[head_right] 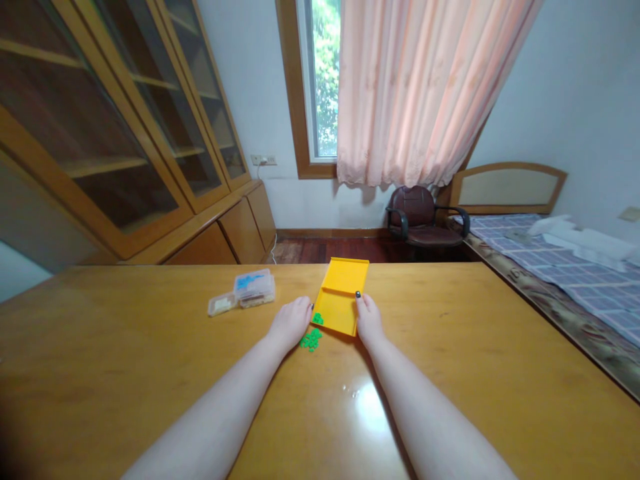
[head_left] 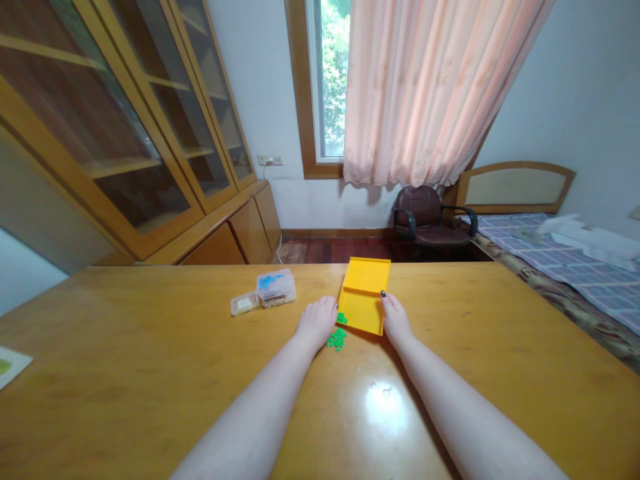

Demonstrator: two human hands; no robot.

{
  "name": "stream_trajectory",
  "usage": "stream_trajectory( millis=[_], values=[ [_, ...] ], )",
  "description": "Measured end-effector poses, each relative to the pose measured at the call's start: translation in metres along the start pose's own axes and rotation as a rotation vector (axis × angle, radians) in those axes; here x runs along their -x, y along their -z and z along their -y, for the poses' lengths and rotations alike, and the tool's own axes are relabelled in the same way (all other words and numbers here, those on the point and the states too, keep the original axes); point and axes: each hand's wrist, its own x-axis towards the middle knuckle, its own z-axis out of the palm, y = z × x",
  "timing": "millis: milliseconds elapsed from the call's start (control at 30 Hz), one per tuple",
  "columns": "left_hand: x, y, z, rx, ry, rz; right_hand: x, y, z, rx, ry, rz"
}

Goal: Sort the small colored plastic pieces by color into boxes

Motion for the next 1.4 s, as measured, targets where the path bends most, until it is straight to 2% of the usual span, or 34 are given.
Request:
stream_trajectory(
  millis=[67,200,267,467,600,833,1000,1167,1400],
  values=[
    [0.001,0.004,-0.002,0.047,-0.064,-0.062,0.001,-0.001,0.002,-0.001,0.001,0.015],
    [0.004,0.007,0.004,0.111,-0.027,-0.196,0.0,0.001,0.003,0.028,0.006,-0.007],
    [0.006,0.007,0.01,0.142,-0.035,-0.213,-0.001,0.003,0.003,0.041,0.005,-0.026],
    [0.01,0.011,0.017,0.169,-0.296,-0.085,-0.007,0.007,0.002,-0.019,0.01,-0.04],
    [0.012,0.014,0.016,0.136,-0.387,0.011,-0.009,0.009,0.002,-0.006,0.009,-0.078],
    [0.016,0.015,0.013,0.079,-0.384,0.105,-0.008,0.008,0.002,0.056,0.03,-0.082],
    [0.015,0.017,0.012,0.062,-0.355,0.138,-0.009,0.009,0.001,0.015,0.011,-0.071],
    [0.016,0.021,0.012,0.039,-0.319,0.125,-0.009,0.009,0.003,0.049,0.007,-0.064],
    [0.018,0.018,0.013,0.074,-0.342,0.105,-0.005,0.005,0.012,0.073,0.015,-0.081]
  ],
)
